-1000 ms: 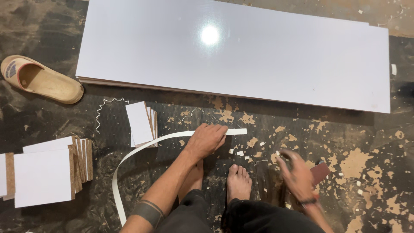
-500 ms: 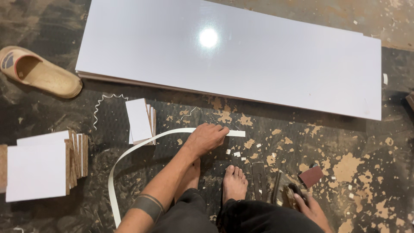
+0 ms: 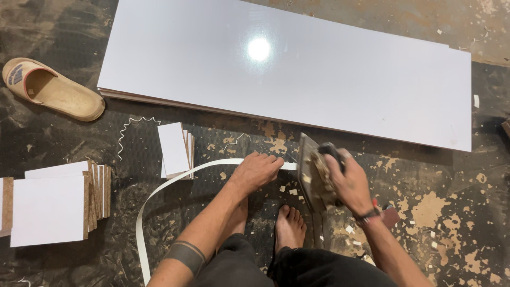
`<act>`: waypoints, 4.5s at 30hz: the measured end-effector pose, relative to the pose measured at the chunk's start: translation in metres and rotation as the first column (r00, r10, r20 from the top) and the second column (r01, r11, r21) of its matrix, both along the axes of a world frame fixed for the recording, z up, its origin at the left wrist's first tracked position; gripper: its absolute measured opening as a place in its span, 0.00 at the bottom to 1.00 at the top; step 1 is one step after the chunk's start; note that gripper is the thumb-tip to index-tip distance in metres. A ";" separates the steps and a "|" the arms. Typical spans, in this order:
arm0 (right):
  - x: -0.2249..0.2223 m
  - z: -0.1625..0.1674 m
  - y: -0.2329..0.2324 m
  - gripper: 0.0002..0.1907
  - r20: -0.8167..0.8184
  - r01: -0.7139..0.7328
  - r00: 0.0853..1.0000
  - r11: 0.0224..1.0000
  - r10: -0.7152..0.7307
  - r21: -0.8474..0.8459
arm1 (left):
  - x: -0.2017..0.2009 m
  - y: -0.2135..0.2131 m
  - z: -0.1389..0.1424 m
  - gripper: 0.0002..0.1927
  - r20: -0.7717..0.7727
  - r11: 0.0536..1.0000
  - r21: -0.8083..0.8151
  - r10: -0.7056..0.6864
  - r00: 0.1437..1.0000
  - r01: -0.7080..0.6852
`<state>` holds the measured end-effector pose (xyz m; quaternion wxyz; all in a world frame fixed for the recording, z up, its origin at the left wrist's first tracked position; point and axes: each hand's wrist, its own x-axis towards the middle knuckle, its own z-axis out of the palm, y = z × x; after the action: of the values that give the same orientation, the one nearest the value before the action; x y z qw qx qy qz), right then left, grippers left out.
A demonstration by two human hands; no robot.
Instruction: The person stands at a workbench trimming white edge banding strips on small wood panels. They hold a panel in one hand, run a hand edge-trimming tool along the strip edge to cut off excess banding, then place the finished panel on a stack and pick up the next panel, repeating the cycle.
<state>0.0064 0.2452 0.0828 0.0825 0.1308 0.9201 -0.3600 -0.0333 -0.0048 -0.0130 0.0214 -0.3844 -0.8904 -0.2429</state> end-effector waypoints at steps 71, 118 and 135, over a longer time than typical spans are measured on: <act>-0.023 -0.002 -0.070 0.25 -0.104 -0.087 0.980 0.839 0.168 0.537 | -0.004 -0.021 0.047 0.18 0.418 0.974 -0.005 0.209 0.884 -0.227; -0.023 -0.001 -0.052 0.22 -0.159 -0.060 0.982 0.963 0.105 0.264 | 0.004 0.001 -0.029 0.22 0.652 0.951 0.070 0.185 0.736 -0.301; -0.025 0.008 -0.060 0.21 -0.125 -0.117 0.970 0.847 0.210 0.519 | -0.003 0.004 -0.032 0.18 0.706 0.921 0.141 0.165 0.689 -0.364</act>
<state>-0.0184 0.1857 0.0904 -0.0065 0.0364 0.9936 -0.1067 -0.0359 -0.0005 -0.0447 -0.2191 -0.1279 -0.8400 -0.4796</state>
